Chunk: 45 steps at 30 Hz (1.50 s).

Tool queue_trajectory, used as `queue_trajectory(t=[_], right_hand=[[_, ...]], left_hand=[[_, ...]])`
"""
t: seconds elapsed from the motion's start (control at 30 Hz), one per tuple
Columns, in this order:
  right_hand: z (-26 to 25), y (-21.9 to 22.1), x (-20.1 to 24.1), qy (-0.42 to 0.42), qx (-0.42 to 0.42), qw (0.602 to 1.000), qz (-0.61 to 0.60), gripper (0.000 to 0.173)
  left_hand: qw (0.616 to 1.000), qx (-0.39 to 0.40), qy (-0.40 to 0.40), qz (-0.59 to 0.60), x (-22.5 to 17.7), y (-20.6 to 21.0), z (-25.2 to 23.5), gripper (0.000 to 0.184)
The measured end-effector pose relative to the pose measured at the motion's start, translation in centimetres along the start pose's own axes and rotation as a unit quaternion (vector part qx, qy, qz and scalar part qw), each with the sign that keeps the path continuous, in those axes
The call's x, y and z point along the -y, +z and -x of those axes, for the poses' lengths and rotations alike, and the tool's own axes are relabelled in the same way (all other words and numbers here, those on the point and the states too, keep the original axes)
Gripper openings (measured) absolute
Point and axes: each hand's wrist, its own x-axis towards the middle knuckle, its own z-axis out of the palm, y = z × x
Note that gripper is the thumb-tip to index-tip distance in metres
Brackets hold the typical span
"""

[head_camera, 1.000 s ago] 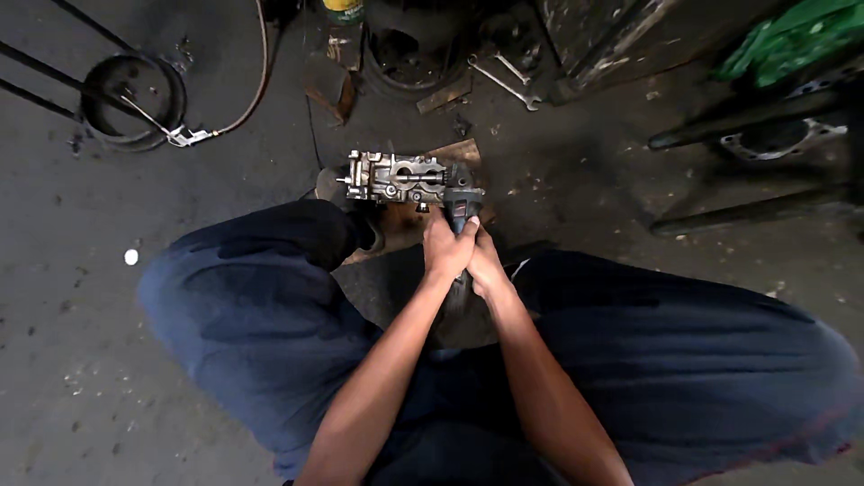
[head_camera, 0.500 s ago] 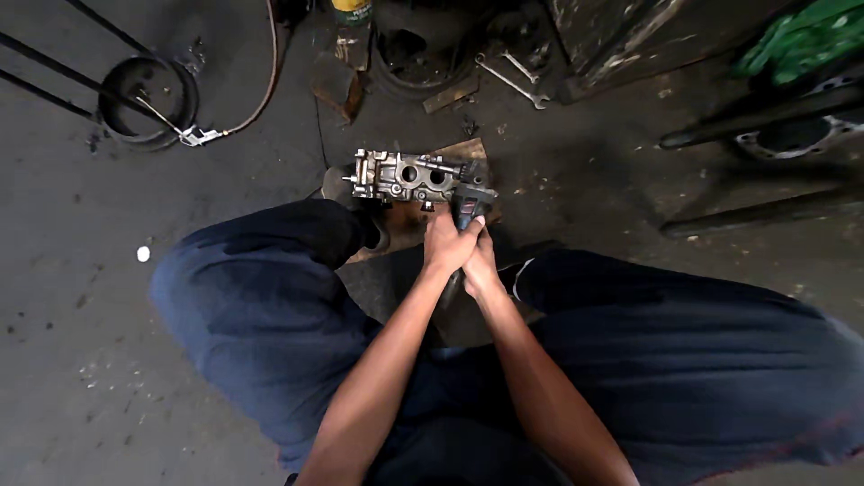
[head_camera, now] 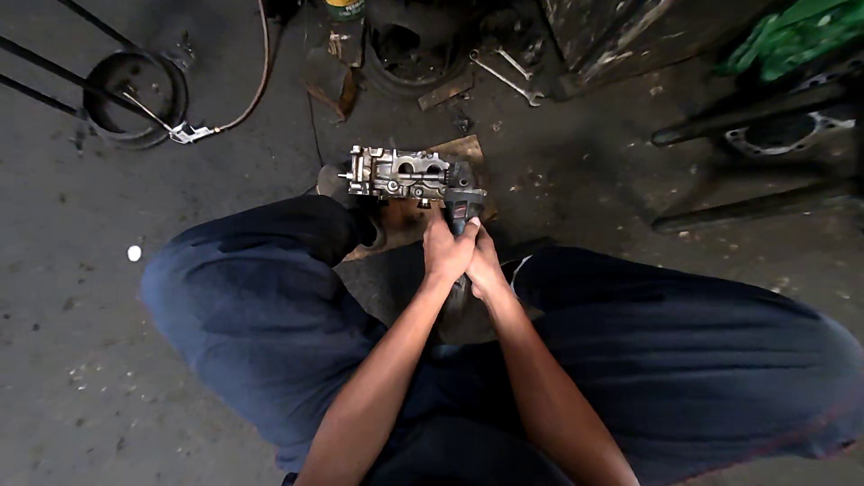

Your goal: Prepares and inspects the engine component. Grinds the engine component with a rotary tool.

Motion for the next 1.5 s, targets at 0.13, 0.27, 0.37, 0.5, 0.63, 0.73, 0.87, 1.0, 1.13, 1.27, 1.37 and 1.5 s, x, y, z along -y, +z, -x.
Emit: queue_trajectory(t=[0.13,0.27,0.37,0.5,0.63,0.73,0.87,1.0,1.13,1.27,1.37,1.5], right_hand=[[0.8,-0.1,0.2,-0.011,-0.009,1.0,-0.007,0.037],[0.2,0.3,0.1,-0.005,-0.004,1.0,-0.006,0.036],[0.6,0.1,0.1,-0.01,-0.003,1.0,-0.004,0.037],[1.1,-0.2,0.3,-0.008,-0.006,1.0,-0.01,0.037],[0.5,0.4,0.3,0.003,0.0,1.0,0.0,0.041],[0.9,0.3,0.2,0.001,-0.004,1.0,0.002,0.042],[1.8,-0.4,0.3,-0.003,-0.016,1.0,0.014,0.041],[2.0,-0.3,0.4,-0.008,-0.02,1.0,0.015,0.043],[1.7,0.1,0.5,-0.008,-0.021,1.0,0.004,0.043],[0.7,1.0,0.4,0.006,-0.012,1.0,0.01,0.041],[0.7,1.4,0.2,0.003,-0.017,1.0,0.012,0.04],[1.7,0.4,0.1,-0.002,-0.028,1.0,0.005,0.039]], left_hand=[[1.0,0.02,-0.006,0.001,-0.1,-0.1,0.6,0.058],[1.0,0.008,0.001,0.001,0.0,-0.2,0.1,0.052],[1.0,0.009,-0.001,0.012,0.2,-0.2,0.4,0.054],[1.0,0.019,-0.005,0.018,0.0,-0.1,1.0,0.054],[1.0,0.009,-0.006,0.014,0.1,-0.5,0.4,0.054],[1.0,0.011,-0.002,0.024,0.4,-0.5,0.6,0.051],[0.999,0.028,-0.003,0.04,0.4,0.0,1.3,0.049],[0.999,0.032,-0.004,0.044,0.5,-0.1,1.5,0.049],[0.999,0.032,-0.006,0.034,0.2,-0.4,1.2,0.047],[0.999,0.014,-0.001,0.034,0.5,-1.0,0.3,0.05],[0.999,0.009,0.005,0.039,0.7,-1.2,0.2,0.05],[0.999,0.028,-0.003,0.035,0.6,-0.5,1.1,0.049]])
